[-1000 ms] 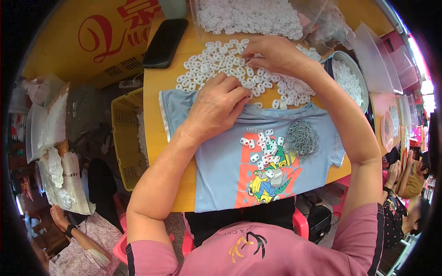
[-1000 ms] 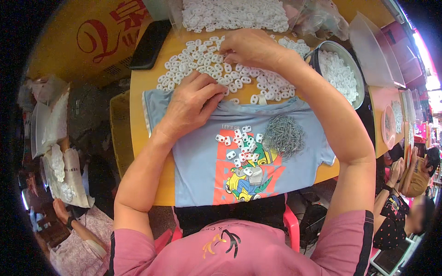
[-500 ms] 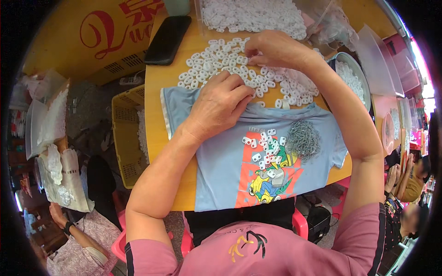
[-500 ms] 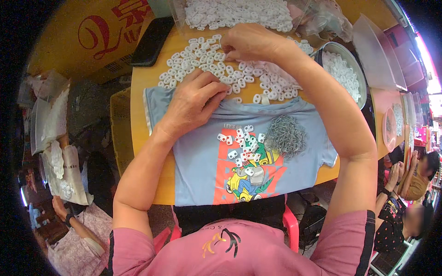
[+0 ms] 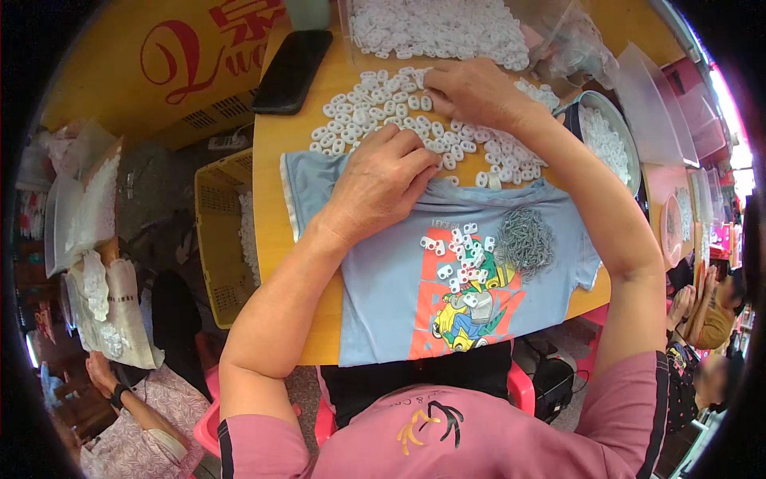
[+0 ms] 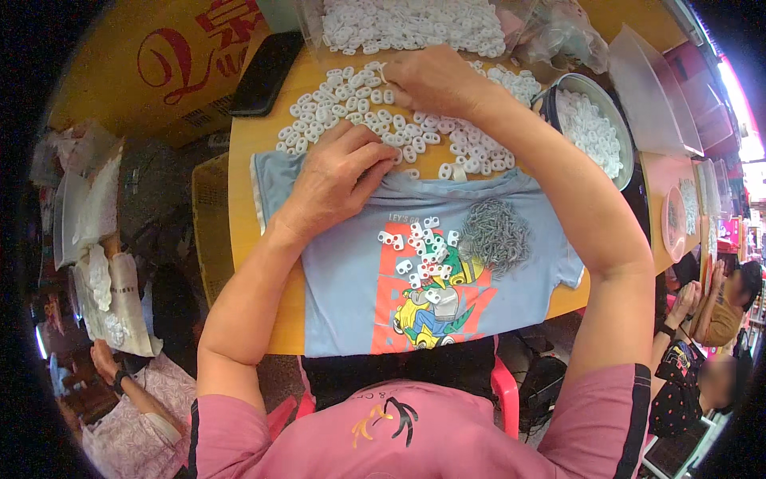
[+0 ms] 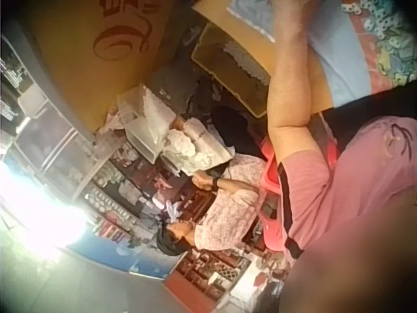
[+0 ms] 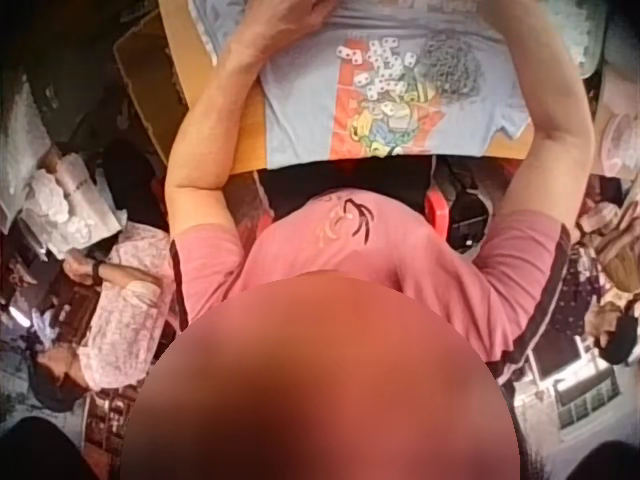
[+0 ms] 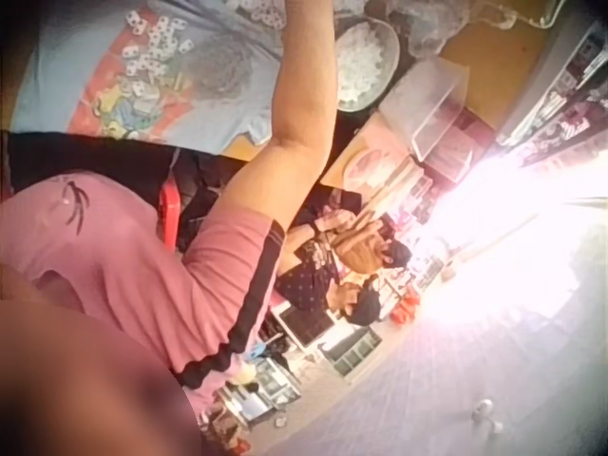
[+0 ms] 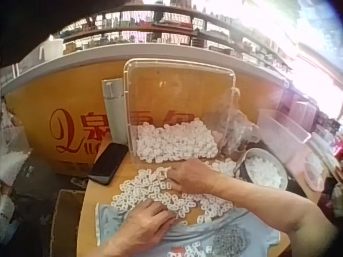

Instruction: Sorting and arranging small white plastic clips or tags on a t-shirt at a workbench.

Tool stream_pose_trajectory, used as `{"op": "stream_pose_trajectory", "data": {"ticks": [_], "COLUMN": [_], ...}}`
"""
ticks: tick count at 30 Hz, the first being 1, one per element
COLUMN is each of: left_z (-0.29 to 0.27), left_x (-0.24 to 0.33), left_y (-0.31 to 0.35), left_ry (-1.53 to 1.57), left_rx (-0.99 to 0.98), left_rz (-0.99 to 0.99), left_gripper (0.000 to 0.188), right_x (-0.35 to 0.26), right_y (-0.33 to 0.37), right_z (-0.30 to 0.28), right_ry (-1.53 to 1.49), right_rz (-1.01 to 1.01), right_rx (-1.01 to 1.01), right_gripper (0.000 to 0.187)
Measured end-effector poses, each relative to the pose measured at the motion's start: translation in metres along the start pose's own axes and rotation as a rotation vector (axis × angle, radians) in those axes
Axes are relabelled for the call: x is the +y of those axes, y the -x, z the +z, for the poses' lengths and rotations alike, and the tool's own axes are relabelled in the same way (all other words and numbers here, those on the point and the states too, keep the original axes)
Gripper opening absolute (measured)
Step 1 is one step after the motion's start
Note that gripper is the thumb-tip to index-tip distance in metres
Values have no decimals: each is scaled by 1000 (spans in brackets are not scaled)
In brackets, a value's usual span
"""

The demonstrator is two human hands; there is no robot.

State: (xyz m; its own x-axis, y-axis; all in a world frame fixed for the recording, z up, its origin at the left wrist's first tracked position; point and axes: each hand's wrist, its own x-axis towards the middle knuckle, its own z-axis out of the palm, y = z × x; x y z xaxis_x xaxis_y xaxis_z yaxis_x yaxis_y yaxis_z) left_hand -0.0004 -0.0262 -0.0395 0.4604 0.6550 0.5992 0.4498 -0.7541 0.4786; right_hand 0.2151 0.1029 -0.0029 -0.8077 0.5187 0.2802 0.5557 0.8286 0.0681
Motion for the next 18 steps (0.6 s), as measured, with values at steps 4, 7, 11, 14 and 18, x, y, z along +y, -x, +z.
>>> {"op": "stream_pose_trajectory", "data": {"ticks": [4,7,11,14,18], "left_z": [0,-1,-2,-2,0], "left_x": [0,0,0,-1,0], "left_y": [1,2,1,1,0], "left_ry": [5,-2,-1,0,-2], "left_rx": [-5,11,9,-14,-16], "left_rz": [-8,-9,1,-13,-15], "left_gripper": [10,10,10,11,10], "right_x": [4,-16,-65,-90,-86], "right_y": [7,19,42,60,69], "right_z": [-16,-56,-99,-94,-81], "right_ry": [-212,-513,-842,-922,-847], "right_rz": [135,258,362,212,60], "right_rx": [30,-61,-332,-379,-284], "right_gripper": [15,15,13,13,12]}}
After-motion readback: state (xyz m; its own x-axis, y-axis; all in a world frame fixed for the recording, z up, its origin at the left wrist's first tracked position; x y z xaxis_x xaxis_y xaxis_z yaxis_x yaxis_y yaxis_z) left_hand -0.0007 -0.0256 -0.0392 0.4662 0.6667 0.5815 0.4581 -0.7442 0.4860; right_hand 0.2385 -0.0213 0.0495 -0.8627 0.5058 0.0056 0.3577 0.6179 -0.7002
